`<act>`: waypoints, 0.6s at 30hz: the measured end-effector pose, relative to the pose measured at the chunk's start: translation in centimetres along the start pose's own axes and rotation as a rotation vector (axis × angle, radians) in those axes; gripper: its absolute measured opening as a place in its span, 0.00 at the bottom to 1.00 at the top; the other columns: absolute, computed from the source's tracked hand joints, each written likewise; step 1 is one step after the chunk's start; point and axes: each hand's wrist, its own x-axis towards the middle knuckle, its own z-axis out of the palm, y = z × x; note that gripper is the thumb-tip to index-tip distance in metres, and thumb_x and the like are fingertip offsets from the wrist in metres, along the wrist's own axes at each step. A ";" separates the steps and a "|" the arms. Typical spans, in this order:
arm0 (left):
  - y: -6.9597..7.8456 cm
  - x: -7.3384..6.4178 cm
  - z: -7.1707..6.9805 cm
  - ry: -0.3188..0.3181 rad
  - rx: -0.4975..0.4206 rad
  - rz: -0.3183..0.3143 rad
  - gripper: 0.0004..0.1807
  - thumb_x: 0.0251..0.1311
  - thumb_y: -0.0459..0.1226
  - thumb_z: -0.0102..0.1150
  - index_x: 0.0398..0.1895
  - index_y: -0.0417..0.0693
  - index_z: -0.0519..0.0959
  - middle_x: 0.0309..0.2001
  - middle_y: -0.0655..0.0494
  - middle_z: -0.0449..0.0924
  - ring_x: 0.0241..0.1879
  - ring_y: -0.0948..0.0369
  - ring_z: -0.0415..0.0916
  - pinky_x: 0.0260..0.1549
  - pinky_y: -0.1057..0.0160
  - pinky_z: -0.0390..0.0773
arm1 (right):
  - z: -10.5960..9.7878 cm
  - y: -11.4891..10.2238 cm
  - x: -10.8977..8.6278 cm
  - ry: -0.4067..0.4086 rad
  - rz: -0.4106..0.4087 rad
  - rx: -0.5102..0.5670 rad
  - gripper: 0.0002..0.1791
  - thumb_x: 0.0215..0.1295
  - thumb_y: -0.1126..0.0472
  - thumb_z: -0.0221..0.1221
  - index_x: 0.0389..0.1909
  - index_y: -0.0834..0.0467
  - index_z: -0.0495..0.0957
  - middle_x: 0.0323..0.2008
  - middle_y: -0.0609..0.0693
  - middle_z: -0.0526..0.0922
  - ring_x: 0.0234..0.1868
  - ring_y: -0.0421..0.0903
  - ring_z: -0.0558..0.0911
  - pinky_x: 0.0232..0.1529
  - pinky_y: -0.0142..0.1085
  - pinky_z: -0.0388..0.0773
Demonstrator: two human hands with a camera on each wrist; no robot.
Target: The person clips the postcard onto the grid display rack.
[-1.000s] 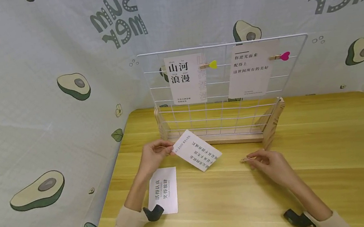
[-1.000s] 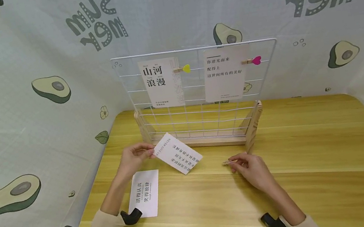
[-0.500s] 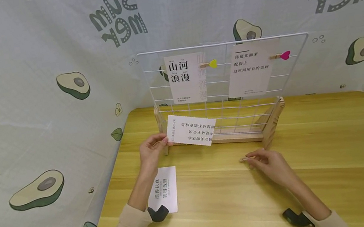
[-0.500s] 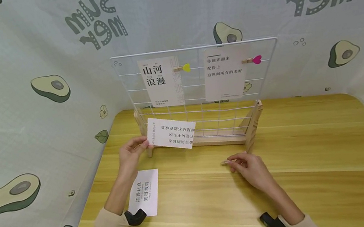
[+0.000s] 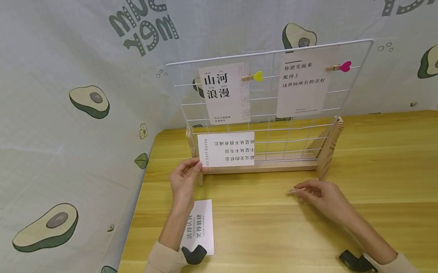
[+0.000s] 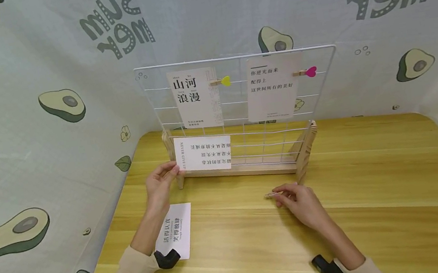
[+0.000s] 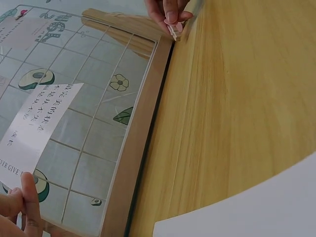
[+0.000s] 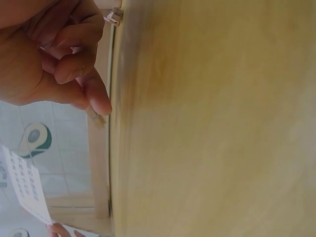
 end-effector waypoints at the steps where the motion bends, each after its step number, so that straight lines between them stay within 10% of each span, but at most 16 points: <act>1: 0.0 0.0 0.0 0.000 0.001 -0.003 0.10 0.67 0.27 0.63 0.48 0.30 0.81 0.33 0.58 0.86 0.32 0.61 0.88 0.50 0.68 0.85 | 0.0 0.0 0.0 -0.001 0.000 0.002 0.11 0.70 0.67 0.63 0.50 0.66 0.85 0.29 0.51 0.88 0.26 0.34 0.83 0.24 0.29 0.74; 18: 0.3 -0.1 -0.2 -0.014 0.210 0.044 0.11 0.66 0.28 0.66 0.48 0.31 0.83 0.41 0.53 0.86 0.38 0.65 0.81 0.42 0.72 0.82 | 0.2 0.3 0.1 -0.001 -0.029 0.008 0.10 0.70 0.68 0.63 0.49 0.66 0.85 0.27 0.50 0.88 0.22 0.34 0.79 0.20 0.29 0.70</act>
